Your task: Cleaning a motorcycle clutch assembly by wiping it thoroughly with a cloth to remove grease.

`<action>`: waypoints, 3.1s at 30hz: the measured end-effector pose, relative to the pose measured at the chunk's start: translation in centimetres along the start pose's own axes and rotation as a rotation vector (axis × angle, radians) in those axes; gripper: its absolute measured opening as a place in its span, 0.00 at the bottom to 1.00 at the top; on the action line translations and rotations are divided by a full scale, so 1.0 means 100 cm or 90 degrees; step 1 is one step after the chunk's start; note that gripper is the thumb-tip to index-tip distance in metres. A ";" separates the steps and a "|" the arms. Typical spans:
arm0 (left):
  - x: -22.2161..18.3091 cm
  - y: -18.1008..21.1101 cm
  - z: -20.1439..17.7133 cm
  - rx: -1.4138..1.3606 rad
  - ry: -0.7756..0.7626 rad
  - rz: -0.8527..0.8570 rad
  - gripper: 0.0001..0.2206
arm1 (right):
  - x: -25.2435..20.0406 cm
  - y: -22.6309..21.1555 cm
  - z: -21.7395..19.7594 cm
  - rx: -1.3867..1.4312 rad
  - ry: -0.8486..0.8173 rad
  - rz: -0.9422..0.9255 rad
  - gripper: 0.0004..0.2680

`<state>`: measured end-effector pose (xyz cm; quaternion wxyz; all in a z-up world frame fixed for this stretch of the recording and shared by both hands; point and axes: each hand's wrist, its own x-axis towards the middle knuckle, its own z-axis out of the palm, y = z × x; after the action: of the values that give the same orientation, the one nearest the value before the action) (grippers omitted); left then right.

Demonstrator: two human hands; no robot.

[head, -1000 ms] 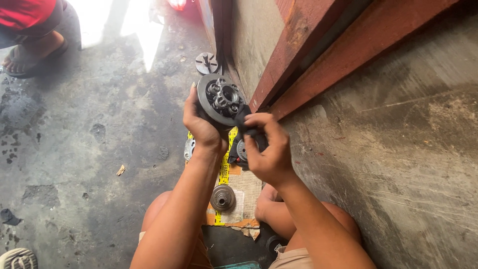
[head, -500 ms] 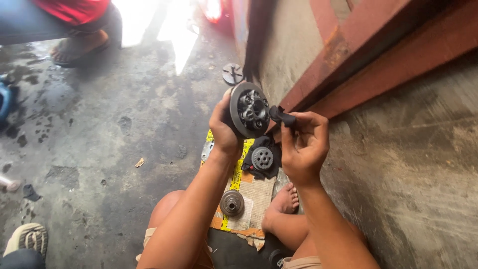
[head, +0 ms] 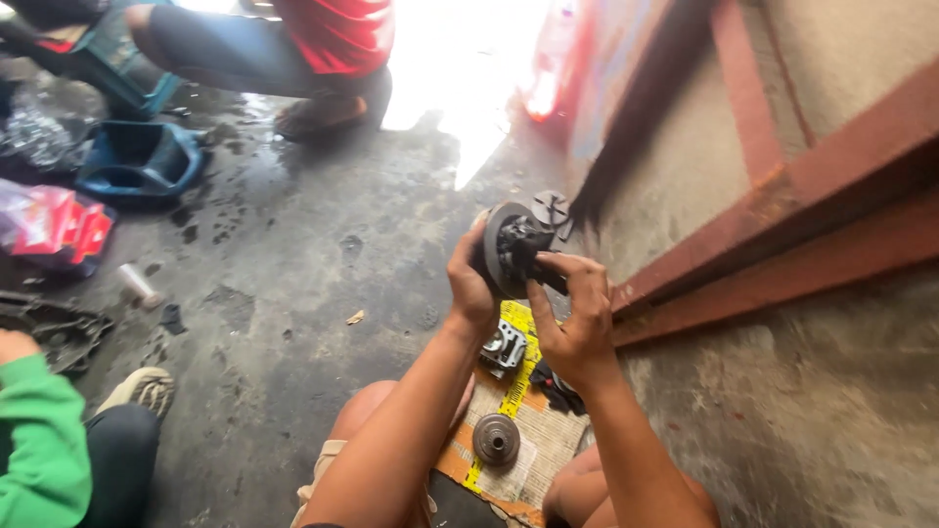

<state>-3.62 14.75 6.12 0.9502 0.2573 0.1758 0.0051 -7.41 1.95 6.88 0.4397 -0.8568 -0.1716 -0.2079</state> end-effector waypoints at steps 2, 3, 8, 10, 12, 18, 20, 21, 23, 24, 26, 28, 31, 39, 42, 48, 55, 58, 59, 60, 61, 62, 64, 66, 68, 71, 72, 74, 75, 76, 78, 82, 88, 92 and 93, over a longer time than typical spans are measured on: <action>-0.003 0.006 -0.003 -0.010 0.012 0.002 0.19 | 0.000 -0.003 0.007 0.002 -0.035 0.007 0.12; -0.005 0.007 -0.003 -0.017 0.018 -0.010 0.19 | 0.000 -0.003 0.009 -0.005 -0.061 0.023 0.14; 0.001 0.004 -0.021 0.061 -0.026 -0.042 0.24 | -0.005 0.026 0.030 0.035 -0.105 0.079 0.13; -0.002 0.007 -0.020 0.103 -0.043 -0.039 0.26 | -0.008 0.033 0.033 0.016 -0.103 0.083 0.14; -0.003 0.011 -0.017 0.141 -0.064 -0.027 0.25 | -0.009 0.035 0.031 0.030 -0.108 0.094 0.14; 0.001 0.007 -0.018 0.123 -0.064 -0.058 0.25 | -0.003 0.024 0.021 0.060 -0.091 0.122 0.12; 0.001 0.002 -0.016 0.112 -0.062 -0.063 0.25 | 0.008 -0.004 0.009 0.136 -0.081 0.146 0.12; 0.002 0.000 -0.015 0.099 -0.059 -0.068 0.24 | 0.013 -0.017 0.003 0.211 -0.074 0.169 0.12; -0.004 0.003 -0.002 0.092 -0.057 -0.067 0.24 | 0.014 -0.017 -0.001 0.225 -0.060 0.184 0.13; -0.006 0.003 0.004 0.083 -0.055 -0.067 0.23 | 0.014 -0.016 -0.004 0.237 -0.047 0.200 0.14; -0.006 -0.001 0.005 0.077 -0.049 -0.067 0.23 | 0.014 -0.011 -0.006 0.236 -0.026 0.215 0.14; -0.002 -0.005 0.002 0.071 -0.044 -0.068 0.23 | 0.013 -0.006 -0.008 0.235 -0.004 0.230 0.15; 0.002 -0.008 0.002 0.075 -0.065 -0.067 0.21 | 0.011 0.004 -0.014 0.238 0.052 0.224 0.13; 0.031 -0.048 -0.021 0.074 -0.064 -0.056 0.20 | -0.001 0.053 -0.031 0.070 0.221 0.199 0.06; 0.023 -0.052 -0.013 0.080 -0.088 -0.060 0.20 | -0.005 0.062 -0.034 0.052 0.299 0.176 0.08; 0.000 -0.051 0.020 0.069 -0.099 -0.072 0.18 | -0.007 0.059 -0.038 0.043 0.329 0.195 0.11; -0.021 -0.046 0.036 0.113 -0.123 -0.049 0.18 | -0.008 0.040 -0.040 0.068 0.229 0.207 0.10; -0.018 -0.048 0.035 0.135 -0.127 -0.026 0.19 | -0.008 0.021 -0.042 0.103 0.140 0.178 0.06; -0.016 -0.049 0.035 0.131 -0.122 -0.024 0.19 | -0.008 0.019 -0.044 0.099 0.113 0.194 0.05; -0.014 -0.051 0.035 0.126 -0.118 -0.021 0.20 | -0.007 0.017 -0.046 0.095 0.086 0.209 0.05; -0.017 -0.045 0.039 0.126 -0.120 -0.024 0.20 | -0.008 0.023 -0.048 0.093 0.089 0.211 0.05; -0.021 -0.039 0.043 0.162 -0.144 -0.003 0.20 | -0.010 0.028 -0.049 0.069 0.032 0.209 0.08; -0.022 -0.036 0.039 0.198 -0.168 0.016 0.20 | -0.012 0.036 -0.051 0.044 -0.025 0.208 0.12; -0.015 -0.044 0.027 0.435 -0.309 0.307 0.18 | -0.011 0.040 -0.051 0.060 -0.074 0.187 0.13; -0.003 -0.041 0.019 0.403 -0.328 0.233 0.20 | -0.011 0.031 -0.049 0.093 -0.093 0.197 0.13; -0.003 -0.037 0.023 0.362 -0.323 0.230 0.20 | -0.006 0.024 -0.041 0.130 -0.103 0.185 0.14; -0.013 -0.037 0.021 0.353 -0.285 0.297 0.17 | -0.011 0.021 -0.038 0.137 -0.104 0.170 0.15; 0.003 -0.040 0.016 0.297 -0.247 0.190 0.18 | -0.007 0.023 -0.039 0.161 -0.094 0.178 0.15; 0.010 -0.041 0.014 0.241 -0.209 0.096 0.20 | -0.004 0.023 -0.039 0.187 -0.082 0.174 0.14; 0.009 -0.036 0.019 0.240 -0.216 0.095 0.20 | -0.002 0.025 -0.040 0.184 -0.076 0.172 0.14; 0.002 -0.027 0.027 0.340 -0.238 0.143 0.19 | -0.001 0.028 -0.041 0.178 -0.071 0.209 0.15; 0.008 -0.042 0.029 0.316 -0.211 0.132 0.20 | -0.005 0.053 -0.037 -0.003 -0.064 0.154 0.13; 0.009 -0.056 0.032 0.268 -0.207 0.082 0.20 | -0.005 0.052 -0.044 -0.226 -0.023 0.064 0.15; 0.011 -0.063 0.023 0.293 -0.250 0.099 0.20 | -0.014 0.050 -0.039 -0.099 -0.002 0.128 0.15; 0.012 -0.064 0.022 0.285 -0.267 0.096 0.20 | -0.017 0.050 -0.036 -0.022 0.014 0.165 0.15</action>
<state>-2.25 8.31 4.34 0.8824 0.4678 -0.0465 -0.0166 -7.18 -4.03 4.51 0.4501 -0.8767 -0.0514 -0.1615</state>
